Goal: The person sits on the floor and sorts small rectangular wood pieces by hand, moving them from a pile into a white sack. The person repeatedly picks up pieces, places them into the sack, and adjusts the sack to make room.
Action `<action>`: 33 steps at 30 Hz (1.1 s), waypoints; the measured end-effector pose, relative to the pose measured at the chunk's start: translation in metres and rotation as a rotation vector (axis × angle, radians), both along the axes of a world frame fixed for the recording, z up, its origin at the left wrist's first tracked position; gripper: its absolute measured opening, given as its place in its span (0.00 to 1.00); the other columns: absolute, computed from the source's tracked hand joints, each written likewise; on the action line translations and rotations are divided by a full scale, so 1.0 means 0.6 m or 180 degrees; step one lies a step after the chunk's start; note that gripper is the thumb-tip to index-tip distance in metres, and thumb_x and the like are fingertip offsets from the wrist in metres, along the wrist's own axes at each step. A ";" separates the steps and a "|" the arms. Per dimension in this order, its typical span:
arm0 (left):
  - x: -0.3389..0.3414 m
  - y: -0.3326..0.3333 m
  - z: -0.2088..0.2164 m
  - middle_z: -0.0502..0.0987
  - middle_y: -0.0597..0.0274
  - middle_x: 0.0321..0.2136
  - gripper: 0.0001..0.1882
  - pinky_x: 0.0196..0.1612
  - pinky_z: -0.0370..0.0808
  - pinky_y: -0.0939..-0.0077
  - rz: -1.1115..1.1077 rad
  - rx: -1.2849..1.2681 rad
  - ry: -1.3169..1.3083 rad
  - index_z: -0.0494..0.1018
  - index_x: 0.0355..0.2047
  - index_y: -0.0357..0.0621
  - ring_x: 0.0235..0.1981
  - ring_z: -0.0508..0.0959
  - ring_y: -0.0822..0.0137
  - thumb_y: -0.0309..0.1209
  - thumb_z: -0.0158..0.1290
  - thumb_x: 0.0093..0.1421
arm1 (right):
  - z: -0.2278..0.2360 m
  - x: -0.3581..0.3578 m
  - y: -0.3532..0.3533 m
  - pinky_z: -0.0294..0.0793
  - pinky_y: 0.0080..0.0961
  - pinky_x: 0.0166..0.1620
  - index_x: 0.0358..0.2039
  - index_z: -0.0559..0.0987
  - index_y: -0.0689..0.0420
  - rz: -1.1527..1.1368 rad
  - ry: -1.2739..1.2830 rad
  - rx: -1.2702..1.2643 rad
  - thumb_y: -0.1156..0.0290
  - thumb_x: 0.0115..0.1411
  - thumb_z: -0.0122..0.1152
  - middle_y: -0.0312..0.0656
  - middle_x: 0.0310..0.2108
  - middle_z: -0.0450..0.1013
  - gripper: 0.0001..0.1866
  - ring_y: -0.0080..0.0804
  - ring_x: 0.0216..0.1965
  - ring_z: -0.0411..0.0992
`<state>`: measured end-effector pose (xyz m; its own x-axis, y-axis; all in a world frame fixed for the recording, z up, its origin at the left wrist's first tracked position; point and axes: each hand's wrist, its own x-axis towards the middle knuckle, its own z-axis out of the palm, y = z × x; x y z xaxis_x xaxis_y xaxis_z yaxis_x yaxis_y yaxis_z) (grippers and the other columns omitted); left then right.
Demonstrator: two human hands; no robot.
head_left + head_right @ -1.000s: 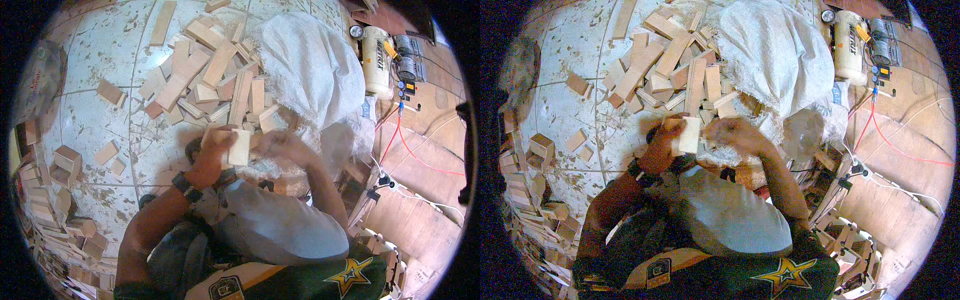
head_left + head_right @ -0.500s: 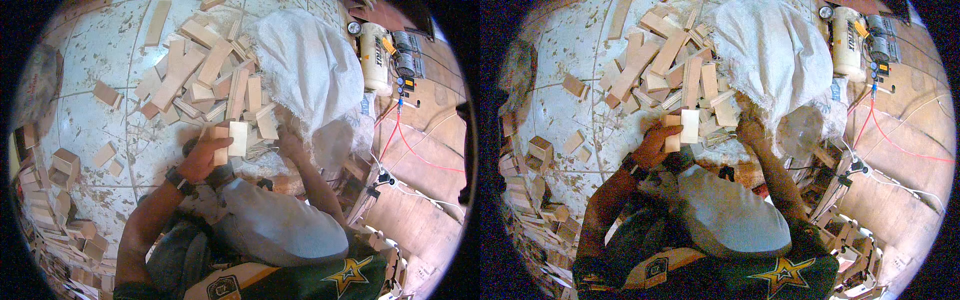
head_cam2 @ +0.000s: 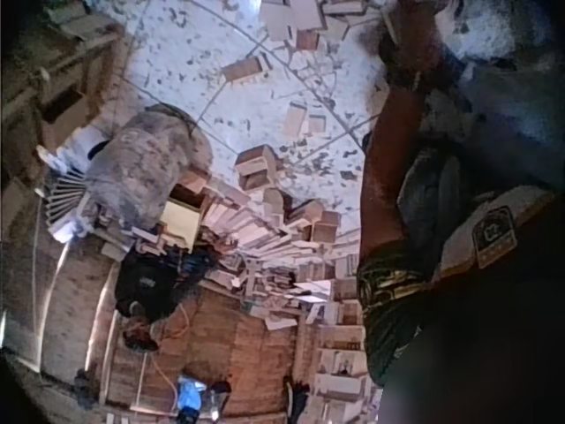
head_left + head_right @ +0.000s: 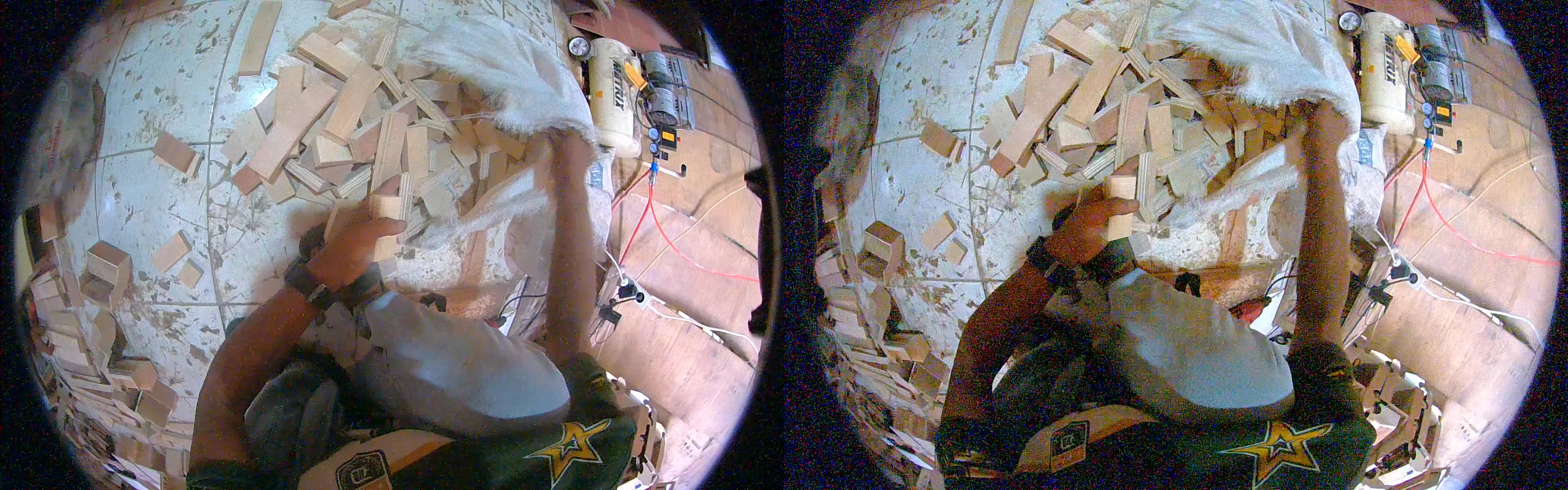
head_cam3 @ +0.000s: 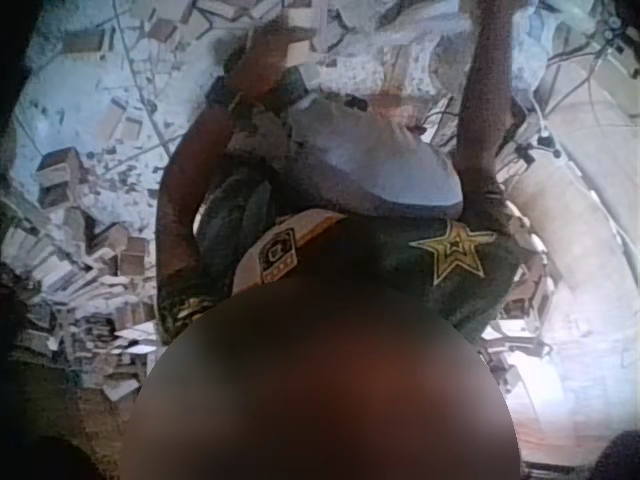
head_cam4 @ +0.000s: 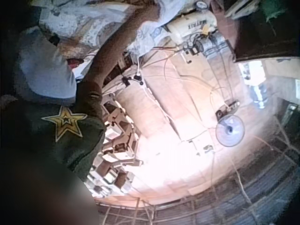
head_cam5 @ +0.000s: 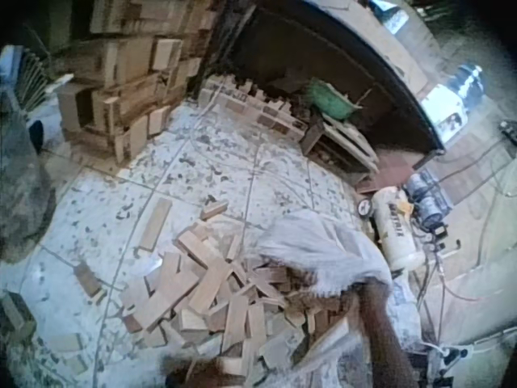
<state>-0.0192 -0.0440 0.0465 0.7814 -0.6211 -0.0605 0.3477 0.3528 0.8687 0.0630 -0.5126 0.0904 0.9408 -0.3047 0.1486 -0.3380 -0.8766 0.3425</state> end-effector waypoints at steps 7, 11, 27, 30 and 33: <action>0.027 -0.062 0.008 0.66 0.54 0.55 0.38 0.59 0.61 0.76 -0.0005 -0.0538 0.1542 0.55 0.63 0.32 0.57 0.65 0.65 0.26 0.55 0.53 | -0.059 0.046 -0.038 0.71 0.42 0.41 0.41 0.77 0.56 0.1133 -0.0188 -0.0169 0.64 0.60 0.50 0.47 0.38 0.75 0.13 0.45 0.39 0.72; 0.021 -0.061 0.006 0.66 0.54 0.55 0.37 0.58 0.63 0.75 0.0094 -0.0389 0.1615 0.55 0.63 0.31 0.56 0.66 0.65 0.24 0.55 0.53 | -0.084 0.009 0.064 0.72 0.41 0.41 0.41 0.76 0.57 0.0739 0.1056 0.1061 0.63 0.60 0.51 0.47 0.38 0.75 0.14 0.44 0.39 0.72; 0.014 -0.030 -0.019 0.63 0.46 0.57 0.35 0.63 0.58 0.67 0.0330 0.1164 -0.0696 0.58 0.60 0.35 0.61 0.62 0.55 0.29 0.59 0.55 | -0.080 0.027 0.117 0.73 0.41 0.42 0.43 0.76 0.57 0.0395 0.1354 0.2025 0.59 0.58 0.54 0.46 0.38 0.75 0.17 0.43 0.38 0.73; 0.013 -0.019 -0.010 0.65 0.48 0.56 0.34 0.62 0.59 0.67 0.0277 0.1469 -0.0664 0.58 0.61 0.37 0.59 0.64 0.55 0.29 0.58 0.55 | -0.078 0.091 0.089 0.73 0.41 0.42 0.43 0.76 0.57 0.0493 0.1176 0.1907 0.58 0.58 0.54 0.46 0.38 0.75 0.18 0.42 0.38 0.73; 0.007 0.014 0.009 0.68 0.50 0.54 0.34 0.60 0.62 0.67 0.0028 0.1412 -0.0017 0.58 0.62 0.41 0.56 0.67 0.55 0.27 0.56 0.55 | -0.082 0.153 0.057 0.73 0.41 0.42 0.43 0.76 0.57 0.0506 0.1108 0.1867 0.57 0.58 0.55 0.46 0.38 0.75 0.19 0.42 0.38 0.73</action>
